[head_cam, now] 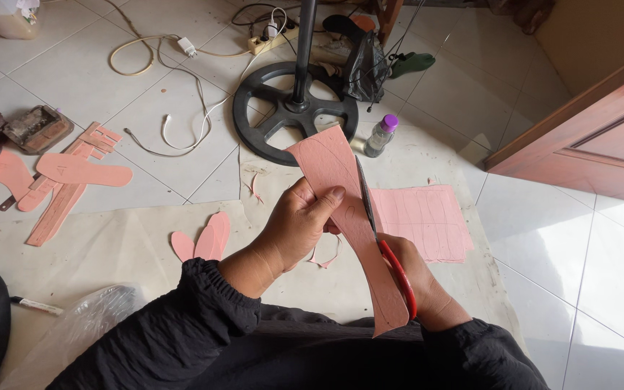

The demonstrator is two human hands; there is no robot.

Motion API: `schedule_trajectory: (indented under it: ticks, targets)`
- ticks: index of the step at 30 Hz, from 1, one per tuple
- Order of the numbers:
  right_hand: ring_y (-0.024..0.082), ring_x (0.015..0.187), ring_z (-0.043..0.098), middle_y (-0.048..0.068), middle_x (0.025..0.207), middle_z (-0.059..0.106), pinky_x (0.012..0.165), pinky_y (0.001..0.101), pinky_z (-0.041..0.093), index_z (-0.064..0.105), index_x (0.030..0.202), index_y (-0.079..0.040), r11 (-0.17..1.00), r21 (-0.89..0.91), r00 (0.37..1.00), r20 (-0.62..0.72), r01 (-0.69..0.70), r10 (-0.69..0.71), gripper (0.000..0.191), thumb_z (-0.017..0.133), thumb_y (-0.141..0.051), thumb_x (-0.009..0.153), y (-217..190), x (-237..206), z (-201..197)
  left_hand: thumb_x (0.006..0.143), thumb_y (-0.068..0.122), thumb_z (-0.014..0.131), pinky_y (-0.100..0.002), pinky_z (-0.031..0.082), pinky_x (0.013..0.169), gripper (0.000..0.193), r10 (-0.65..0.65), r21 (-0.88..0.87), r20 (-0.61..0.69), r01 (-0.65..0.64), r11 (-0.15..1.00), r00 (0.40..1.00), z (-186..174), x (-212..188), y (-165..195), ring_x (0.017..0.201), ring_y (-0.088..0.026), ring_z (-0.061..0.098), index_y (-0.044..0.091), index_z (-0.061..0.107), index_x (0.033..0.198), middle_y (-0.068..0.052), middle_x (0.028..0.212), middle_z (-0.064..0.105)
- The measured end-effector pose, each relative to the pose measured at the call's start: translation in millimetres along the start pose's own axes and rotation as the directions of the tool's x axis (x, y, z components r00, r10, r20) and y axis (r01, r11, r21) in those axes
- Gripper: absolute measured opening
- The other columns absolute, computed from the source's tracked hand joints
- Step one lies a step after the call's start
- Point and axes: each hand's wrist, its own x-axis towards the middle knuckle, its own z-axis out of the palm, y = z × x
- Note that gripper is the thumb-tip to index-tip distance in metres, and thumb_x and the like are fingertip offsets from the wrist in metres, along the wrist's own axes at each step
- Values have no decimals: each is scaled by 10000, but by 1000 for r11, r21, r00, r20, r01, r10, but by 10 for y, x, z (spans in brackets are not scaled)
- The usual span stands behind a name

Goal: The person uses red-handled scissors to cut a pink foam sheet along pre-drawn curved lines. They rotate the foam to follow the outlines and trim away excess material, leaving a shaped piece.

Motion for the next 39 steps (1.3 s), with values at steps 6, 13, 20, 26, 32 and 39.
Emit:
schedule_trajectory:
  ticks: [6,13,20,26,32,39]
  targets:
    - [123,599,633,82,684,700,525,300,520,669,897,23,994,-104,1000,-10,-26,25,231,680,-205,861,-15,9,8,1024,296,567,-269,608,699,295,2,-35,3,-2,999,1000,-7,-3,-9,813,-101,691,15,589,1113,-82,966,721]
    - [140,573,618,101,660,683,497,323,499,654,853,23,984,-166,997,-31,-70,66,139,695,-105,819,-24,12,18,1003,321,565,-258,607,715,307,-13,-55,6,14,998,1000,-20,-32,-32,832,-84,705,46,609,1131,-66,999,735]
    - [138,594,635,100,680,698,526,320,521,675,864,33,977,-203,998,-17,-70,68,151,691,-112,825,-96,-37,5,1010,325,573,-270,605,707,308,-54,-24,2,54,998,999,-43,-22,-37,817,-91,696,39,603,1119,-68,985,731]
    - [128,667,666,79,747,740,624,316,558,687,1017,-10,985,-160,998,-35,-61,56,266,598,-224,887,-180,-43,-13,1009,327,563,-266,604,705,324,-82,59,82,77,995,993,2,-70,-37,796,-85,678,41,601,1157,-56,989,727]
    - [130,649,625,93,706,693,586,321,533,686,950,44,984,-170,998,-40,50,-58,265,606,-205,910,-196,-82,-7,1015,344,543,-273,619,732,334,-83,80,88,76,994,993,16,-83,-22,838,-87,703,47,592,1160,-55,1008,732]
    - [136,597,628,92,667,690,548,328,528,699,963,23,987,-127,994,-56,-98,91,275,587,-219,894,-236,-68,-16,1006,338,550,-282,619,729,328,-85,32,80,83,996,993,30,-53,-47,846,-95,712,47,588,1152,-55,1006,733]
